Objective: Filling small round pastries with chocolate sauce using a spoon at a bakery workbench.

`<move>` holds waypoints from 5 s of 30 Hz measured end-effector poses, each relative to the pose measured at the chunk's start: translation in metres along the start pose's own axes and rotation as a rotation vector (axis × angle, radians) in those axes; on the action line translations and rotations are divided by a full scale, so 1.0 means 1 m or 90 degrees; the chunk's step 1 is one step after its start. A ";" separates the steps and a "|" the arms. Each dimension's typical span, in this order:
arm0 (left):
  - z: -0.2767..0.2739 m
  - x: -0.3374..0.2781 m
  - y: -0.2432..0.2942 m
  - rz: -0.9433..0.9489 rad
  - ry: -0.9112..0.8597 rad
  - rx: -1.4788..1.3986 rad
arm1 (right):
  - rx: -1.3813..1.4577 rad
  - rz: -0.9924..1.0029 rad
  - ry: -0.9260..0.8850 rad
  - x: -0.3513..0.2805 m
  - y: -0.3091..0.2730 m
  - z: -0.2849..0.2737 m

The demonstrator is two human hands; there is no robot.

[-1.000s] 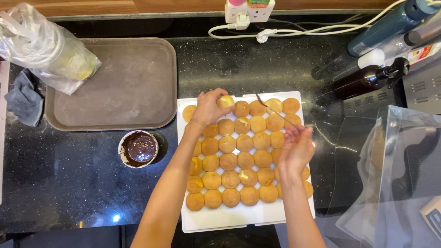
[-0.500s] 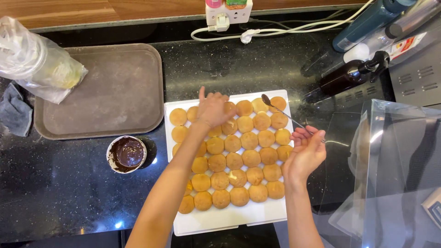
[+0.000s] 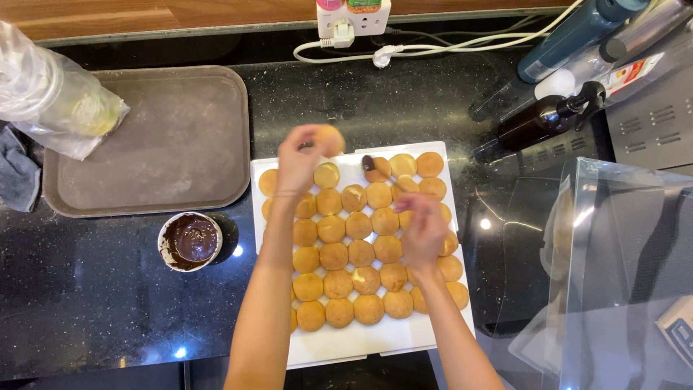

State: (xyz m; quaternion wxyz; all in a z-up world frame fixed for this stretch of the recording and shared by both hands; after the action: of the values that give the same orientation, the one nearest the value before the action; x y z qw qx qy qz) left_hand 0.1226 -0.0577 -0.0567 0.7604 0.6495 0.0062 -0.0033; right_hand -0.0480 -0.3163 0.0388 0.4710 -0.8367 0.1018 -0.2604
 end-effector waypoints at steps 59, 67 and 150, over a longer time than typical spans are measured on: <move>0.091 -0.015 -0.017 0.065 -0.285 0.664 | 0.331 0.249 0.212 0.013 0.060 -0.080; 0.162 -0.019 -0.028 0.035 -0.338 0.856 | 0.335 0.212 0.222 0.018 0.054 -0.084; -0.038 -0.144 0.114 -0.035 0.110 -0.295 | -0.232 -0.260 -0.111 -0.002 0.000 0.030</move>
State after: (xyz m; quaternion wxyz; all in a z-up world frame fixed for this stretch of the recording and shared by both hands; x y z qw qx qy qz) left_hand -0.0204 -0.0031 0.0524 0.8852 0.4553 0.0894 0.0334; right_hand -0.0338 -0.2934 0.0259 0.2576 -0.9301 -0.0644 -0.2539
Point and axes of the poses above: each hand's wrist, its own x-axis towards the middle knuckle, its own z-axis out of the palm, y = z × x, the point moved 10 cm from there along x, towards the middle knuckle, and after that the axes turned 13 degrees about -x, right-handed, at the moved point
